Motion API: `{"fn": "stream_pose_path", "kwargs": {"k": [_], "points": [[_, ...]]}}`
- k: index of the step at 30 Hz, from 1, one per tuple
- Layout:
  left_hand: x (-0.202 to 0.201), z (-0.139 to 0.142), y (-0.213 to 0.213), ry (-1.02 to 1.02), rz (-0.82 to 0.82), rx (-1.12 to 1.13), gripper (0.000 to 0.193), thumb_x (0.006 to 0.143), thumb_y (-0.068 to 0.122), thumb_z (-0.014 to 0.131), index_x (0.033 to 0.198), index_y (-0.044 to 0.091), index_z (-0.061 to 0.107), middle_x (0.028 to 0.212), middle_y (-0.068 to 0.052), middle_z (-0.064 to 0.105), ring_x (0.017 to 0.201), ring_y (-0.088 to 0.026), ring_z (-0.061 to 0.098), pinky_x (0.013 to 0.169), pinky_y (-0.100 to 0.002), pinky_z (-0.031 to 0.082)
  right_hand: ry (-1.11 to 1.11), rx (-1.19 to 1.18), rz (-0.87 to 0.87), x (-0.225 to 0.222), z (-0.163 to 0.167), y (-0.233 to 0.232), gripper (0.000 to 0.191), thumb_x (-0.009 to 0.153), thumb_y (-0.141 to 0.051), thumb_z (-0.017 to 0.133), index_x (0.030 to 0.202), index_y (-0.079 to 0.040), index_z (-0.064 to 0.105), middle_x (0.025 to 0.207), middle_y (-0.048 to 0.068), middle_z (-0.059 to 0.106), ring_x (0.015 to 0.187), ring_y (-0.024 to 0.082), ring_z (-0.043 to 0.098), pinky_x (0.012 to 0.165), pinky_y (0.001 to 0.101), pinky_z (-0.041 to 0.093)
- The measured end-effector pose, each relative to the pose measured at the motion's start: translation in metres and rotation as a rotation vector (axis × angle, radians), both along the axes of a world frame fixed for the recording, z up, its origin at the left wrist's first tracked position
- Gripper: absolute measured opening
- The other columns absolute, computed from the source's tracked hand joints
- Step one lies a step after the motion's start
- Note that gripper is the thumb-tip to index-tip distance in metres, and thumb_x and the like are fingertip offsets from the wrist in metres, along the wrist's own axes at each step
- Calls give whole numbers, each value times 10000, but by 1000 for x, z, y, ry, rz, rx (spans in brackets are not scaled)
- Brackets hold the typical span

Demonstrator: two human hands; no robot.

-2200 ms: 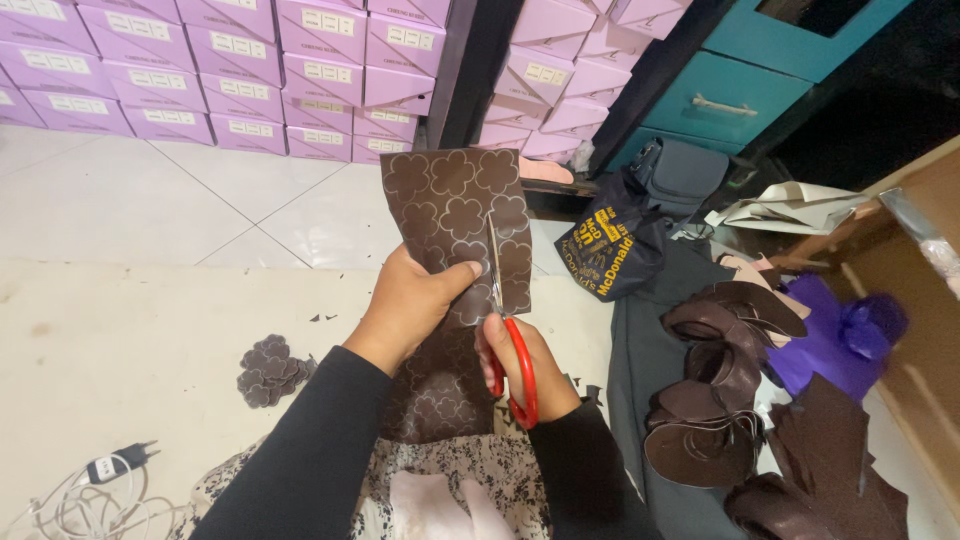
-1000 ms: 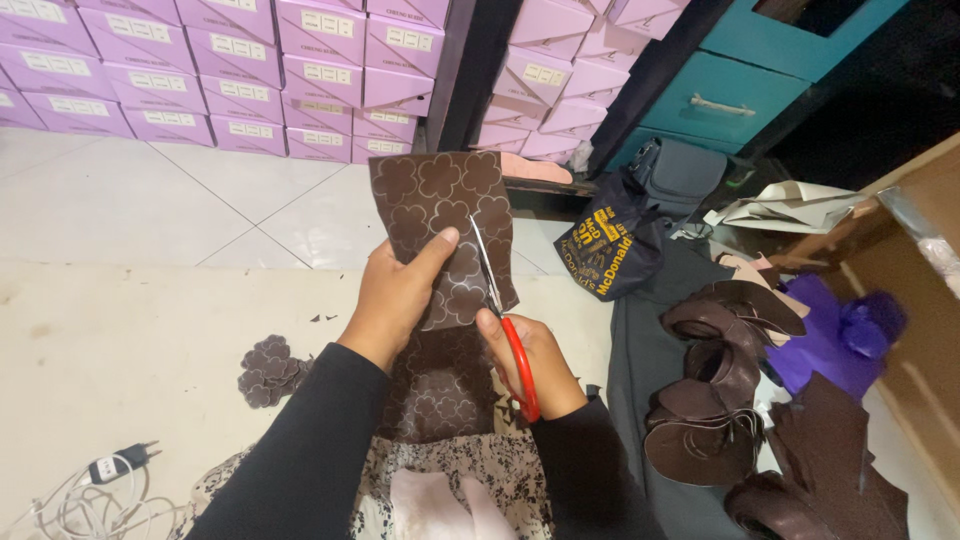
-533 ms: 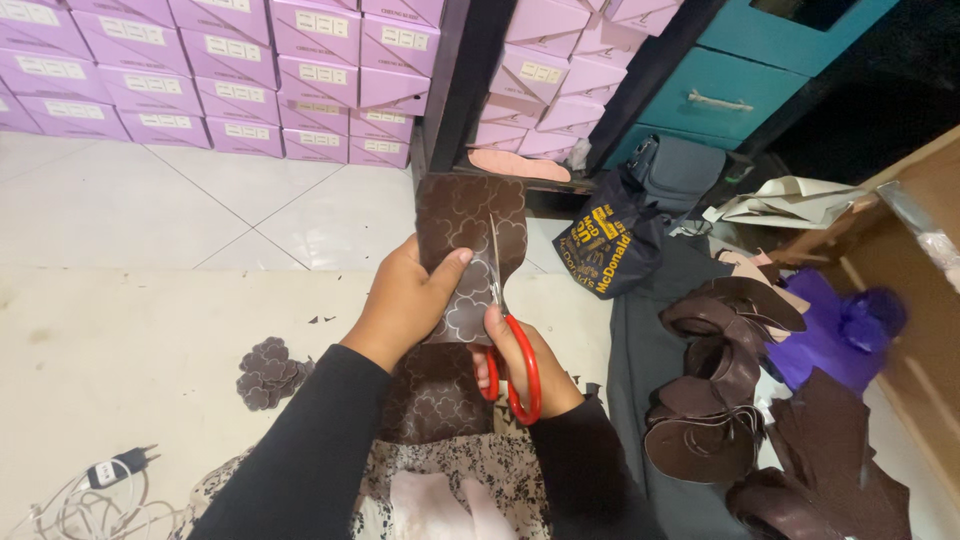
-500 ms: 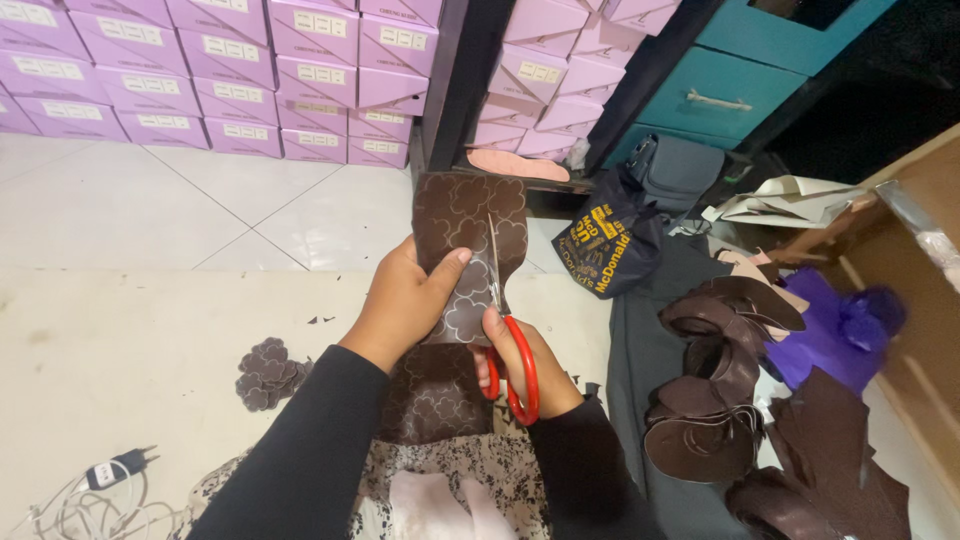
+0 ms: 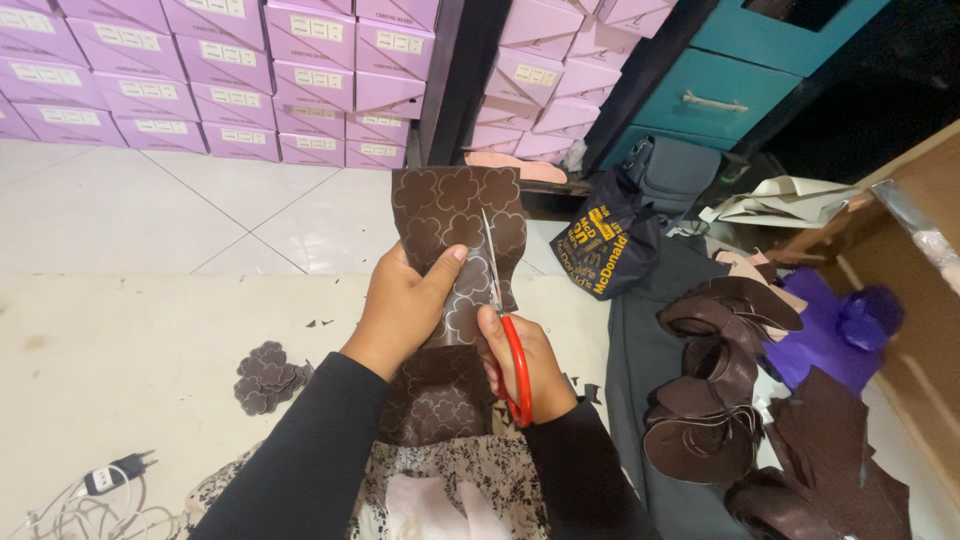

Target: The person uses red-handled scissors to cut a brown patterned fabric sheet into a long strip with scalloped edges. They hold the fabric with one hand and cut along the pattern with the other, producing a continuous strip.

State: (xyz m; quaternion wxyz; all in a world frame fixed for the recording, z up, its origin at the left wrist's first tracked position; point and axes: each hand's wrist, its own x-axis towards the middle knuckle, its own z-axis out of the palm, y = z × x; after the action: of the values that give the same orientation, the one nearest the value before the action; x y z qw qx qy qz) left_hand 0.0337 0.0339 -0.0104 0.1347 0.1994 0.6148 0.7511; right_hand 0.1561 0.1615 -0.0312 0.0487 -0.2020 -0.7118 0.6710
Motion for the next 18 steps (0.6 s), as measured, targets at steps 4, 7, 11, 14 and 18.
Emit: {"fn": "stream_pose_path", "kwargs": {"k": [4,7,11,14,18], "points": [[1,0,0,-10,3,15,229,938,178,683,1111,29,698,998,-52,775,861,-105,705,765,-275,565,-6,5,-5,1,1,0,525,982,-538,555,700,-106,456,526,-3,447,398,95,410,380,258,365],[0,0,0,-10,12,3,220,940,173,687,1103,26,702,998,-53,778,864,-108,709,770,-275,564,-9,11,-15,0,-1,-1,520,976,-538,558,703,-107,458,524,-3,445,395,95,407,374,259,359],[0,1,1,2,-5,47,227,938,168,684,1113,25,704,1009,-53,777,873,-104,706,774,-273,564,20,-6,-27,-1,-3,-3,513,983,-532,568,721,-105,455,536,-5,452,409,91,408,384,254,358],[0,3,0,-49,-47,-7,237,931,180,689,1107,22,704,985,-63,778,838,-119,713,747,-283,573,12,20,-22,1,-3,-1,505,977,-541,549,755,-92,487,554,14,500,430,104,456,407,260,388],[3,3,0,-57,-108,-39,254,927,190,695,1112,16,692,977,-71,773,825,-122,710,729,-285,573,88,3,30,5,1,1,550,985,-577,494,853,-53,594,638,22,572,529,102,542,495,252,461]]}}
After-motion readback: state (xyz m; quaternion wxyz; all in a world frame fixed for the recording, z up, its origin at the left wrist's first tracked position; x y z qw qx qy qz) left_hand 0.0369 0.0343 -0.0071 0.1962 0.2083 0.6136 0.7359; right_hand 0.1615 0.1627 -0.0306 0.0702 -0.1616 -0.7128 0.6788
